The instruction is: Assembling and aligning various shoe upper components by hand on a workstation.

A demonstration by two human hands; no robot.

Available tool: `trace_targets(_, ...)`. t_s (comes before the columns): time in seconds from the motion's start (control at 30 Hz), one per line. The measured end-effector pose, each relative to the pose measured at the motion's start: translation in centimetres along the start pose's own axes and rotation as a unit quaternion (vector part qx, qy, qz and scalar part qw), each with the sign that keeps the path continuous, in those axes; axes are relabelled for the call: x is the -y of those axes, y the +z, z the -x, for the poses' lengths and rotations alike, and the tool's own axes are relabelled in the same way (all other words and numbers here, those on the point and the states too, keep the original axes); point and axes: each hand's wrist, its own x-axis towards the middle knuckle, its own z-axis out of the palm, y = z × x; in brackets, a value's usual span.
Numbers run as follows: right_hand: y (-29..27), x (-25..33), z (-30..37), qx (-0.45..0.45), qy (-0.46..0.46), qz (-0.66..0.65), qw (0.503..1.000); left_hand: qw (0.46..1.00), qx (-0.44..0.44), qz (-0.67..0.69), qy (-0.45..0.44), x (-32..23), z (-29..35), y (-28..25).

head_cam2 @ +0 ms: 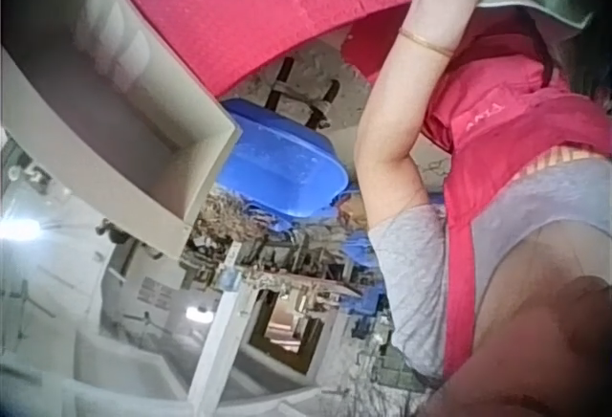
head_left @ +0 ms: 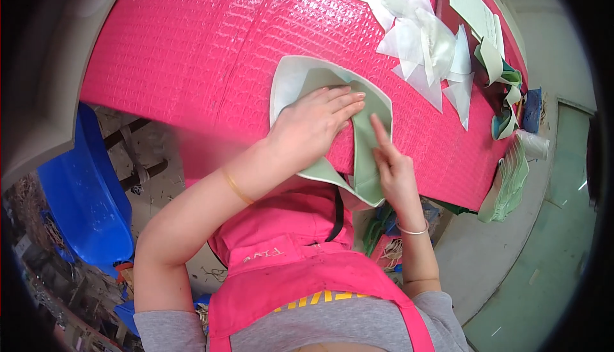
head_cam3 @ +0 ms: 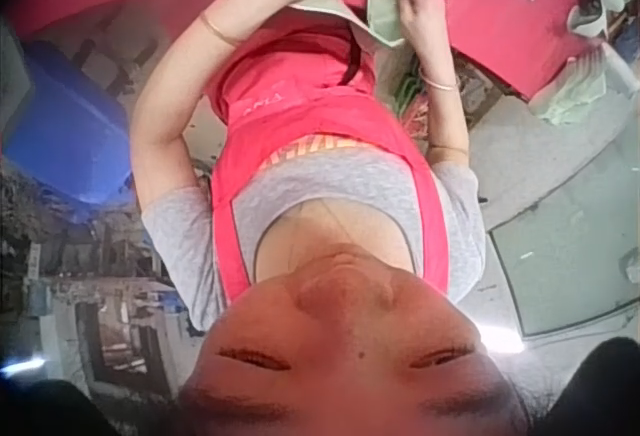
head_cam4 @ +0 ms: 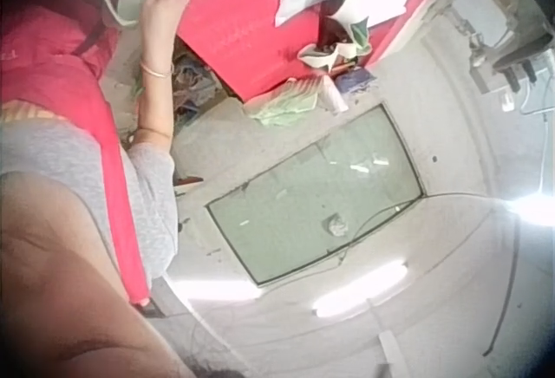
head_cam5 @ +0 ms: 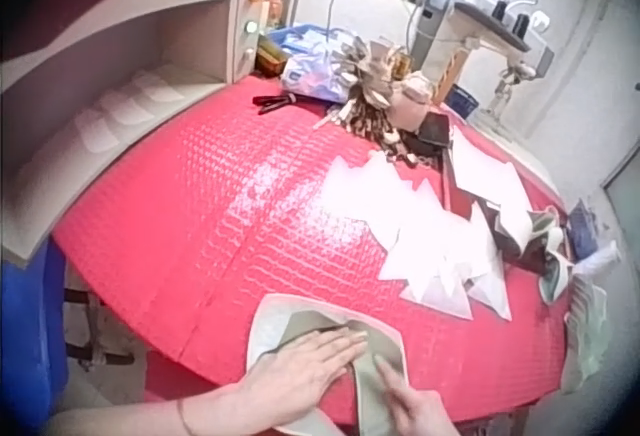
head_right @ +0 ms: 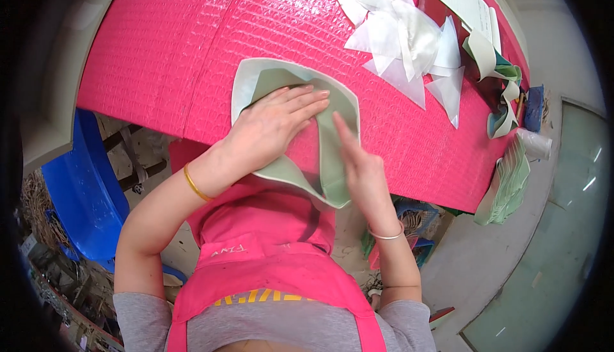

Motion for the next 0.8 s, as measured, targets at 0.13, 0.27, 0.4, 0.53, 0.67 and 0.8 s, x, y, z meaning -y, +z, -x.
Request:
trace_targets(0.13,0.1,-0.3,-0.5,0.072,-0.005,0.143,0.987,1.0,0.009,0.016,-0.018,0.0,0.0,-0.1)
trace_targets(0.27,-0.3,0.8,-0.7,0.106,-0.021,0.239,0.965,1.0,0.008,0.005,-0.003,0.2,0.0,-0.3)
trace_targets(0.4,-0.6,0.5,0.0,0.109,-0.044,0.225,0.967,0.999,0.018,-0.03,0.016,0.4,-0.2,-0.3)
trace_targets(0.53,-0.9,0.4,1.1,0.099,-0.081,0.162,0.979,0.998,0.017,-0.055,0.032,0.3,-0.3,-0.4)
trace_targets(0.67,-1.2,1.0,2.5,0.106,-0.054,0.215,0.969,0.997,0.036,-0.058,0.024,0.2,0.0,-0.6)
trace_targets(0.8,-0.7,3.0,1.0,-0.01,-0.282,0.219,0.934,0.999,0.014,-0.048,0.01,-0.5,0.3,-0.3)
